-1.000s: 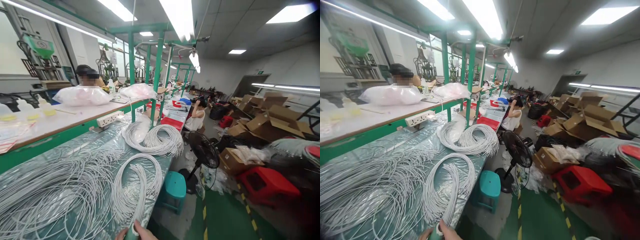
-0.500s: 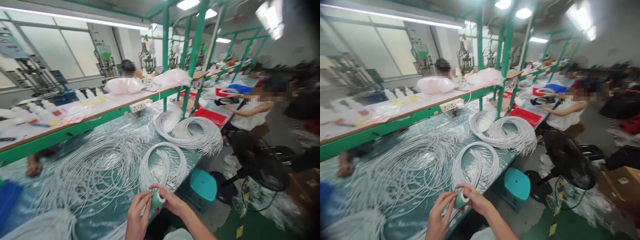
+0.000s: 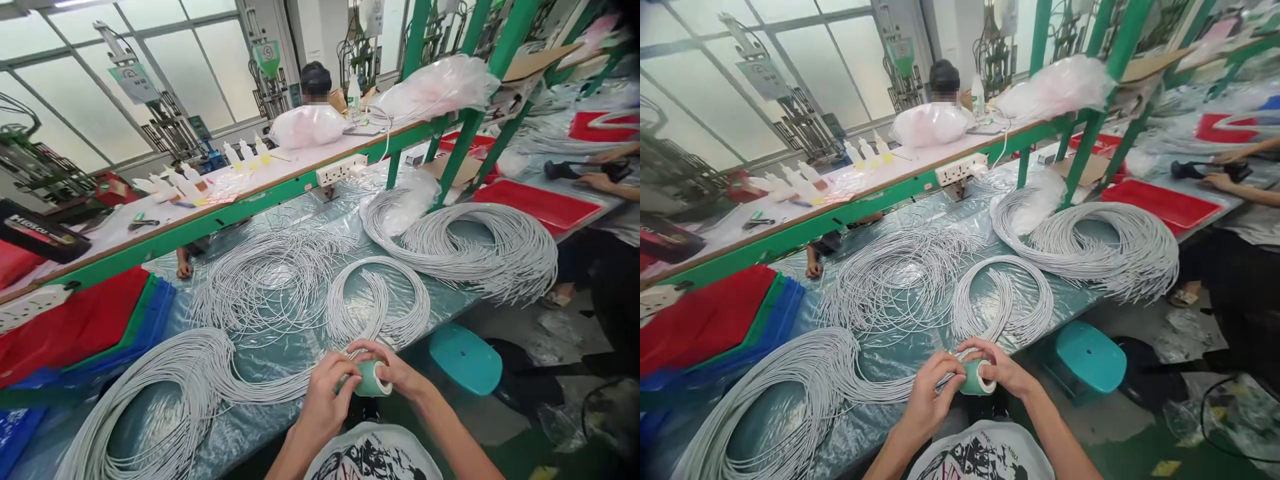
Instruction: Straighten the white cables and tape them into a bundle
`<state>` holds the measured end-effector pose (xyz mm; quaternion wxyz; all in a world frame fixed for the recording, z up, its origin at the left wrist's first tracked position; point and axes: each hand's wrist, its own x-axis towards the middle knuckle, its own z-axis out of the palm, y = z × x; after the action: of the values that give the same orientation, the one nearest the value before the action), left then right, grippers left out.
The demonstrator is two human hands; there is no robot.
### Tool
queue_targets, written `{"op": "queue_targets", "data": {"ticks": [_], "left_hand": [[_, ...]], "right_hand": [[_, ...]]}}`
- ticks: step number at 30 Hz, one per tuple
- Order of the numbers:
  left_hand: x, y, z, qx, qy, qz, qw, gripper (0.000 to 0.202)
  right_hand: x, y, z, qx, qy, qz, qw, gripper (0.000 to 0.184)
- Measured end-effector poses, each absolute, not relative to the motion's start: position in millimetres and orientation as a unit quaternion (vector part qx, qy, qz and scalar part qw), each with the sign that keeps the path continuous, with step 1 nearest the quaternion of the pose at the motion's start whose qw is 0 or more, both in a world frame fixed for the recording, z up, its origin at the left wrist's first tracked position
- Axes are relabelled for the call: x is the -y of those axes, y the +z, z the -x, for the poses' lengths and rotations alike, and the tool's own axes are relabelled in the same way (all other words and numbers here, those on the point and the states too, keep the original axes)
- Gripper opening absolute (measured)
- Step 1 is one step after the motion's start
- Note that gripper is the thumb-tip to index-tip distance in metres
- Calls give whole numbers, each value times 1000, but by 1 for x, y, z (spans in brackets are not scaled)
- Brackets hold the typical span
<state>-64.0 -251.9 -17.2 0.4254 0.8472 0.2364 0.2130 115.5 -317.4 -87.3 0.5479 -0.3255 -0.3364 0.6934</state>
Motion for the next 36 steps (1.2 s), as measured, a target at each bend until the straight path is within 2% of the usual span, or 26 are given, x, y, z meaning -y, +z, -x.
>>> {"op": "queue_targets", "data": {"ticks": [4,11,15,25,30,36], "left_hand": [[253,-21,61,-192,215,-860,421,14],[249,-23,67,-286,286,-789,462,21],[256,-20,70,-271,274,-793,472,24],[268,-23,71,-245,327,-836,365,18],[265,-20,70,-198,290,-865,358,21],[262,-21,62,-234,200,-878,366,14]], "right_hand": [[328,-87,-111,315,676,328,580,74],[334,-70,-123,329,660,304,603,78],[332,-60,-131,372,649,322,580,79],[331,-63,-133,413,646,332,550,76],[331,-70,-137,410,646,336,549,75],[334,-71,-138,402,652,331,551,67]]}}
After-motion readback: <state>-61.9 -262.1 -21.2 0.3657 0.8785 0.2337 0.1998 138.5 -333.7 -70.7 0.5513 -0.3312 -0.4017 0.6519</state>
